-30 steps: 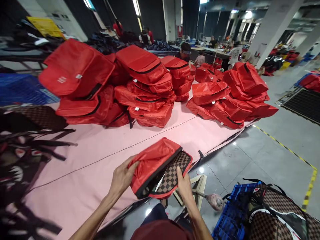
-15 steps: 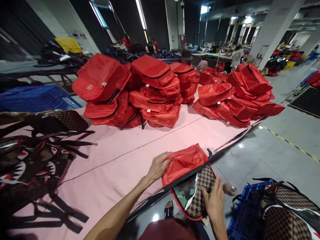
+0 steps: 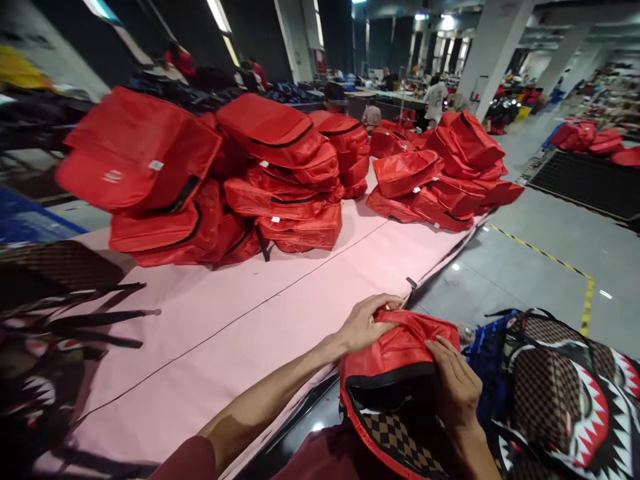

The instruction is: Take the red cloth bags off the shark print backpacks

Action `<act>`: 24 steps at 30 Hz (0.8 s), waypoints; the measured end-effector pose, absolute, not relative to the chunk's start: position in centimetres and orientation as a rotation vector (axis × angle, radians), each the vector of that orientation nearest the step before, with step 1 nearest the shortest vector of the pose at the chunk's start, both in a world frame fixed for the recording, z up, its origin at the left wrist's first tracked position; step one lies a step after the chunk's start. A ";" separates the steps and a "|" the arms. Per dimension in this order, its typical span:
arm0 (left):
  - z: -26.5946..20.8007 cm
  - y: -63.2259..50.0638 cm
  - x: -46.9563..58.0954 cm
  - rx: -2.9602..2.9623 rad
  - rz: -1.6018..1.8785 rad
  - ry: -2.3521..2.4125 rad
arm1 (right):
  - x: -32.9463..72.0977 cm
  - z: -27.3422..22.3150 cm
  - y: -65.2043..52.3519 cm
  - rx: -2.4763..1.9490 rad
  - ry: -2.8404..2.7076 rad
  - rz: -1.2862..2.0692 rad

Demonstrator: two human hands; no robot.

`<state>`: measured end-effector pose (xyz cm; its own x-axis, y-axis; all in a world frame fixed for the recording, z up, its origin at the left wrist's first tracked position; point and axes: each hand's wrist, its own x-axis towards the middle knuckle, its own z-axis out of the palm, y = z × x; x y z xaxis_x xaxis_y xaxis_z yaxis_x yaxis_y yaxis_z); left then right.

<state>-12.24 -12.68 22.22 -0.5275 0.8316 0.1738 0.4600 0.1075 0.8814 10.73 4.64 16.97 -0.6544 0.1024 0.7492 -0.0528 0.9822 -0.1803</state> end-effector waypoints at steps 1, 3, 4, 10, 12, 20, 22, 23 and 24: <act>20.8 -12.6 -10.8 1.319 1.404 2.036 | 12.0 16.6 4.4 -0.117 -2.261 0.221; 17.9 -12.8 -8.0 1.436 1.328 2.020 | 14.6 15.9 4.1 -0.271 -2.252 0.182; 16.5 -12.9 -6.8 1.461 1.254 2.010 | 15.8 15.6 4.0 -0.334 -2.256 0.163; 10.8 -8.6 -4.7 1.762 1.021 1.921 | 19.6 14.5 6.2 -0.629 -2.281 0.098; 9.6 -5.7 -5.1 1.886 1.038 1.843 | 19.8 13.9 8.1 -0.694 -2.265 0.099; 6.1 5.8 -7.4 1.582 1.343 1.810 | 18.2 10.1 19.2 -0.789 -2.329 0.347; 5.9 7.9 -8.4 1.386 1.313 1.806 | 17.5 9.6 22.0 -0.804 -2.378 0.545; 5.9 8.8 -9.0 1.303 1.289 1.786 | 17.1 9.4 23.4 -0.805 -2.419 0.682; 6.0 9.7 -9.6 1.230 1.265 1.760 | 16.7 9.1 24.9 -0.807 -2.462 0.846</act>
<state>-9.64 9.68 5.97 -0.3587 0.9332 0.0229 0.3188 0.0994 0.9426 16.66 24.91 9.12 -0.7469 0.6375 0.1890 0.3865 0.6476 -0.6567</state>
